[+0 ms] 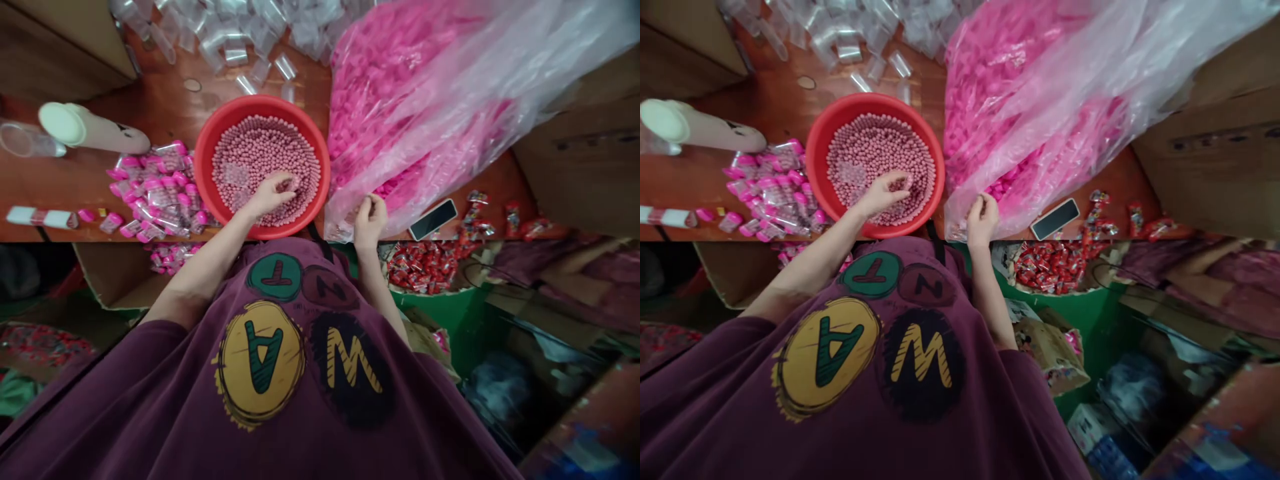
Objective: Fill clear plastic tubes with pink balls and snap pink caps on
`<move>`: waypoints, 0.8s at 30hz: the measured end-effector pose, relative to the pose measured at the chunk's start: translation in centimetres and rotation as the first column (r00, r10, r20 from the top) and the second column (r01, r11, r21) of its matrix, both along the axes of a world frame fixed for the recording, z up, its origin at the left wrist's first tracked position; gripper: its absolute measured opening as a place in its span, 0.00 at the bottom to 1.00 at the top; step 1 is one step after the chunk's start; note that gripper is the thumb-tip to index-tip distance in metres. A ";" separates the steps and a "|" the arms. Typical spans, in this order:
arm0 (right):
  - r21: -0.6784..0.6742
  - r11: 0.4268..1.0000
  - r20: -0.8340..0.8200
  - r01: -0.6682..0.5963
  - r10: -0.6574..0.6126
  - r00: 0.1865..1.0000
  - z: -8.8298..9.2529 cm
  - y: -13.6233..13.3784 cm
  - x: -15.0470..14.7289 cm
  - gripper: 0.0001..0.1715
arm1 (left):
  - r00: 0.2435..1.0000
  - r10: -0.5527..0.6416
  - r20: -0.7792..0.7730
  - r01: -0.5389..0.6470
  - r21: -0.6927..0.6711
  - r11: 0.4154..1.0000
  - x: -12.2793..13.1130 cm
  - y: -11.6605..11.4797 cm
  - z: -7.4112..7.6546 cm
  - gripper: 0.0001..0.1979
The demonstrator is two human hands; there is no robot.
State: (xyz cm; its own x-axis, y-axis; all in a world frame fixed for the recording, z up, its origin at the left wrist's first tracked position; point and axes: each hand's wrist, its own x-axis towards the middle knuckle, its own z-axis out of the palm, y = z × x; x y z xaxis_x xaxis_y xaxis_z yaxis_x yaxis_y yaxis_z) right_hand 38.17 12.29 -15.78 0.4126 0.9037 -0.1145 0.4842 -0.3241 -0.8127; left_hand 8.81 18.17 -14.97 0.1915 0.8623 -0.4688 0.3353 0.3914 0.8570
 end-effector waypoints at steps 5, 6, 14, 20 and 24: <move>0.102 0.919 -0.088 -0.380 0.388 0.917 4.0 2.3 -4.7 0.23 | 0.898 0.216 0.382 -0.145 -0.206 0.968 -1.0 -1.8 3.7 0.20; 0.102 0.889 -0.117 -0.447 0.457 0.882 4.5 3.0 -5.7 0.22 | 0.869 0.260 0.421 -0.166 -0.247 0.955 -1.1 -2.0 4.2 0.19; 0.109 0.534 -0.082 -0.839 0.846 0.527 5.9 6.8 -11.0 0.30 | 0.843 0.368 0.392 -0.202 -0.403 0.893 -1.4 -2.5 7.0 0.13; 0.070 0.474 -0.115 -0.878 0.878 0.465 5.5 6.2 -11.7 0.23 | 0.865 0.419 0.278 -0.296 -0.391 0.871 -2.1 -3.2 6.5 0.20; 0.039 0.504 -0.287 -0.863 0.833 0.473 4.5 5.9 -11.9 0.17 | 0.880 0.412 0.237 -0.315 -0.360 0.878 -2.6 -3.7 6.0 0.24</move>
State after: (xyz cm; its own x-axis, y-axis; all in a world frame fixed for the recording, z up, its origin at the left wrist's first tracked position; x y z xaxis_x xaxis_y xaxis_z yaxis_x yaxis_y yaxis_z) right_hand 26.25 18.23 -11.31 -0.6051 0.7724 -0.1928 0.3647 0.0536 -0.9296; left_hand 6.18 14.44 -8.99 0.0639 0.7228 -0.6881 -0.1336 0.6895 0.7118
